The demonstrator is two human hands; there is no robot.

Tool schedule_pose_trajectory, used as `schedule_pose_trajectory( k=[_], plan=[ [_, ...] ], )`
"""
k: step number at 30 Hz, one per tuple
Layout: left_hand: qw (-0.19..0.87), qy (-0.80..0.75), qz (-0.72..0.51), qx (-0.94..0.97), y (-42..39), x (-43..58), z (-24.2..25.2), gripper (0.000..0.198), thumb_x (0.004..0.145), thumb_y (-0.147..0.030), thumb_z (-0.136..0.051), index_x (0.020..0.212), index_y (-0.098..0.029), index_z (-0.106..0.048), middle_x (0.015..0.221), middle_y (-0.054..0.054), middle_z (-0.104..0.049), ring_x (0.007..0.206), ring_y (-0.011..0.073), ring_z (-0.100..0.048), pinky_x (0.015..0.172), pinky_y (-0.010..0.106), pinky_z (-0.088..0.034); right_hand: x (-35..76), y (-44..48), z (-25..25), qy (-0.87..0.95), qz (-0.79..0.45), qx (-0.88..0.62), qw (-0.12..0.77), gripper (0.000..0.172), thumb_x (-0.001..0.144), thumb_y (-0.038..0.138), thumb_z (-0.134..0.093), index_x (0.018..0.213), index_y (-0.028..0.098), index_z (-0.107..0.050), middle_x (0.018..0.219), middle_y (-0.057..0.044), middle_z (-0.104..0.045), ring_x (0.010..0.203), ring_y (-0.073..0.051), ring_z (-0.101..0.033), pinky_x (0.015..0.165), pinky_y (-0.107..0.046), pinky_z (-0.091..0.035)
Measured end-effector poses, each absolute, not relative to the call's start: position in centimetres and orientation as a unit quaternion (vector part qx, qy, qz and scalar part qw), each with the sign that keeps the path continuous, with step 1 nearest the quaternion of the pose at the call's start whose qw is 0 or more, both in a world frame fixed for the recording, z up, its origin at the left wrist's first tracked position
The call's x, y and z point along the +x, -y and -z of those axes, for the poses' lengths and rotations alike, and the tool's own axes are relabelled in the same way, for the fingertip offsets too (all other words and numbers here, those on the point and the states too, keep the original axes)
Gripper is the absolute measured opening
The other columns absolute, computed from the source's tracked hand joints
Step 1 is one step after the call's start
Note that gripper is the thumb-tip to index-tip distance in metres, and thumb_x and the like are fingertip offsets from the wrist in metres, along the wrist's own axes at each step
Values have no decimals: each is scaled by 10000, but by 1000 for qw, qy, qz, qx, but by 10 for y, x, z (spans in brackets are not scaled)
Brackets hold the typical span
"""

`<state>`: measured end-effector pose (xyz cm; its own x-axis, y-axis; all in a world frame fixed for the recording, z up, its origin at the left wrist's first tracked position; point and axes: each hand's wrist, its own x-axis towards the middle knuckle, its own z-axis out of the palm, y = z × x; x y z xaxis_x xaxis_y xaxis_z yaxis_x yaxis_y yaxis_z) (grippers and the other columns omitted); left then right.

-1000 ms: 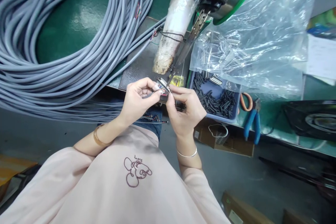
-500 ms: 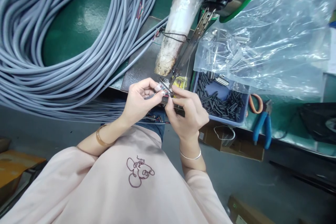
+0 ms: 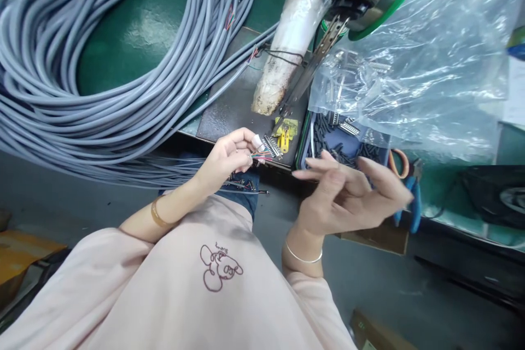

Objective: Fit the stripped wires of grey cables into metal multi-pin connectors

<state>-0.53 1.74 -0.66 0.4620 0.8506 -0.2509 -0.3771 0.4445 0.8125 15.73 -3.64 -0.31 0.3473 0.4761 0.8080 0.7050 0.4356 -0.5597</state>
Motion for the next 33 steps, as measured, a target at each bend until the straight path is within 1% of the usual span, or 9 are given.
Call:
schedule_pose_trajectory(
  k=[2, 4, 5, 7, 11, 16, 22, 27, 33],
  plan=[
    [781, -338, -394, 346, -17, -6, 6, 165, 611, -172, -629, 772, -175, -600, 666, -40, -589, 473, 36, -434, 447, 187, -304, 156, 41, 2, 607, 72, -549, 570, 213, 940, 145, -659, 1125, 249, -672, 850, 32, -777, 682, -150, -777, 663, -288, -671],
    [779, -338, -394, 351, -17, -6, 5, 144, 641, -193, -660, 769, -171, -597, 640, -45, -567, 473, 39, -438, 451, 188, -306, 154, 44, 1, 667, 71, -544, 504, 173, 902, 117, -702, 1025, 235, -675, 888, 18, -797, 785, -163, -796, 761, -296, -674],
    [777, -338, -394, 355, -17, -5, 4, 152, 655, -203, -688, 769, -171, -592, 632, -47, -563, 473, 39, -436, 452, 187, -311, 153, 45, 1, 691, 75, -537, 478, 164, 886, 112, -721, 987, 231, -670, 900, 11, -803, 810, -160, -797, 776, -283, -666],
    [766, -346, -400, 365, -17, -4, 3, 198, 669, -217, -750, 762, -172, -580, 631, -47, -573, 474, 34, -430, 454, 182, -326, 150, 44, 0, 712, 79, -534, 450, 161, 872, 102, -736, 939, 223, -655, 919, -6, -809, 829, -144, -790, 759, -242, -641],
    [727, -361, -441, 383, -18, -1, 5, 232, 677, -190, -797, 727, -171, -571, 641, -39, -611, 487, 25, -442, 465, 162, -370, 144, 37, 2, 697, 57, -548, 458, 177, 871, 84, -718, 882, 227, -615, 917, -4, -806, 825, -126, -779, 743, -231, -615],
    [680, -375, -483, 404, -21, 3, 7, 241, 681, -171, -805, 715, -167, -566, 670, -36, -634, 532, 34, -522, 497, 143, -428, 144, 31, 4, 696, 34, -545, 466, 187, 873, 81, -692, 853, 232, -584, 956, -5, -801, 864, -136, -776, 753, -261, -614],
    [635, -387, -509, 433, -25, 8, 5, 185, 681, -146, -758, 713, -164, -576, 712, -34, -642, 615, 48, -603, 612, 150, -517, 147, 25, 3, 691, 27, -545, 473, 181, 880, 100, -689, 846, 239, -579, 972, 0, -795, 880, -142, -769, 755, -273, -602],
    [602, -398, -516, 461, -28, 10, 3, 160, 697, -143, -734, 711, -167, -576, 702, -37, -625, 602, 43, -582, 579, 138, -495, 149, 21, 5, 683, 20, -546, 485, 182, 867, 98, -704, 864, 242, -593, 984, 1, -796, 895, -153, -770, 789, -289, -610],
    [584, -394, -521, 482, -29, 11, 0, 149, 712, -167, -713, 699, -171, -565, 682, -37, -621, 581, 43, -571, 549, 138, -482, 148, 20, 0, 685, 30, -548, 479, 169, 868, 111, -716, 867, 243, -610, 997, -5, -799, 901, -168, -775, 797, -309, -625]
  ],
)
